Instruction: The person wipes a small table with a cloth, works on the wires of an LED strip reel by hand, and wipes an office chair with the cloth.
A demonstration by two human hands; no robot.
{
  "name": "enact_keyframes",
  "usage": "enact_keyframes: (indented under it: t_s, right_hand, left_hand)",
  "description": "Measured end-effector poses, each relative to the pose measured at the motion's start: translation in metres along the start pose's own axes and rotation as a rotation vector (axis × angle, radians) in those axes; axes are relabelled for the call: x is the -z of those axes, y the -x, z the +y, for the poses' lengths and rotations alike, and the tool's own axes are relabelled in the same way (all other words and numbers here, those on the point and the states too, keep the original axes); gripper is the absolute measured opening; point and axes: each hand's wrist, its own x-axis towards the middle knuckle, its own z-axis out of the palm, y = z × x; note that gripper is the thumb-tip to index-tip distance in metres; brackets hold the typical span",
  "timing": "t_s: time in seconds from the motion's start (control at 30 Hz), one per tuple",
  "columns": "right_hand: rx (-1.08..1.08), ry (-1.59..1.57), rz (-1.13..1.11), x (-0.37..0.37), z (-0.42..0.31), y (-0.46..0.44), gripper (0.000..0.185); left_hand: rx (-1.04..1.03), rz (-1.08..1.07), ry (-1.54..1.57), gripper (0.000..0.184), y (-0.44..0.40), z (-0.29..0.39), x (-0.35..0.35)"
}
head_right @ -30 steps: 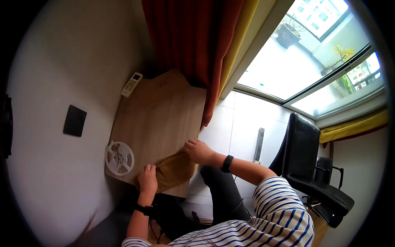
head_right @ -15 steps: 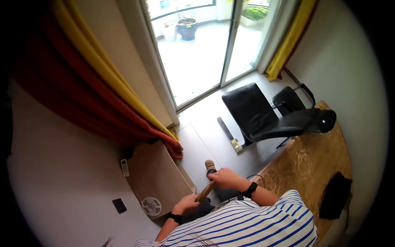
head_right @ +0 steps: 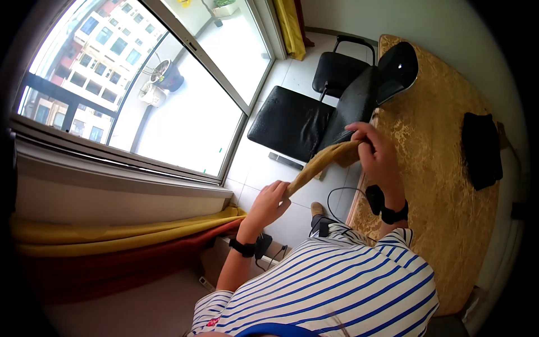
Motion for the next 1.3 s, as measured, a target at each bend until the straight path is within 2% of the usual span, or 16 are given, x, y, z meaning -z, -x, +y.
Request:
enact_keyframes:
  t_s: [0.07,0.13,0.2,0.27,0.33,0.4,0.5,0.67,0.73,0.87,0.9,0.93,1.0,1.13,1.27,1.3]
  right_hand:
    - [0.004,-0.02,0.16,0.023,0.02,-0.003,0.03]
    - [0.131,0.185,0.485,0.033,0.059,-0.006,0.03]
    - [-0.008,0.215,0.608,0.024,0.104,-0.011,0.03]
    - [-0.306,0.142,0.466,0.003,0.132,-0.016,0.027]
    - [-0.34,0.235,0.263,-0.028,0.18,-0.003,0.026]
    - [-0.326,0.098,0.338,-0.053,0.194,0.011,0.032]
    - [-0.366,0.212,0.379,-0.064,0.185,0.029,0.039]
    - [-0.48,0.333,0.375,-0.075,0.153,0.042,0.039]
    - [-0.766,0.383,0.303,-0.084,0.126,0.043,0.039]
    - [-0.995,0.357,0.237,-0.118,0.08,0.033,0.023]
    - [-0.85,0.436,0.26,-0.131,0.079,0.039,0.021]
    - [-0.88,0.448,0.277,-0.139,0.071,0.041,0.021]
    - [-0.823,0.35,0.251,-0.147,0.059,0.042,0.021]
    - [-0.818,0.467,0.158,-0.155,0.046,0.063,0.026]
    - [-1.094,0.413,-0.055,-0.154,0.036,0.057,0.034]
    - [-1.045,0.448,-0.085,-0.159,0.052,0.07,0.032]
  left_hand:
    - [-0.202,0.032,-0.176,0.031,-0.047,0.022,0.02]
    - [-0.326,0.108,-0.275,0.032,-0.088,0.035,0.021]
    - [-0.379,0.122,-0.283,0.028,-0.121,0.034,0.013]
    - [-0.387,0.013,-0.292,0.026,-0.137,0.012,-0.008]
    - [-0.327,-0.181,-0.253,0.02,-0.143,-0.01,-0.029]
    - [-0.183,-0.308,-0.08,0.018,-0.143,-0.028,-0.042]
    - [-0.088,-0.396,0.046,0.02,-0.15,-0.045,-0.039]
    - [-0.205,-0.468,0.144,0.02,-0.173,-0.095,-0.023]
    - [-0.335,-0.482,0.075,0.019,-0.185,-0.119,-0.009]
    - [-0.419,-0.549,-0.055,0.025,-0.208,-0.165,0.032]
    - [-0.427,-0.544,-0.016,0.023,-0.214,-0.175,0.04]
    - [-0.538,-0.498,-0.018,0.023,-0.224,-0.193,0.035]
    - [-0.585,-0.45,0.107,0.021,-0.243,-0.193,0.036]
    - [-0.591,-0.613,0.048,0.02,-0.281,-0.165,0.035]
    - [-0.702,-0.694,0.166,0.018,-0.302,-0.121,0.034]
    - [-0.698,-0.729,0.182,0.017,-0.304,-0.11,0.031]
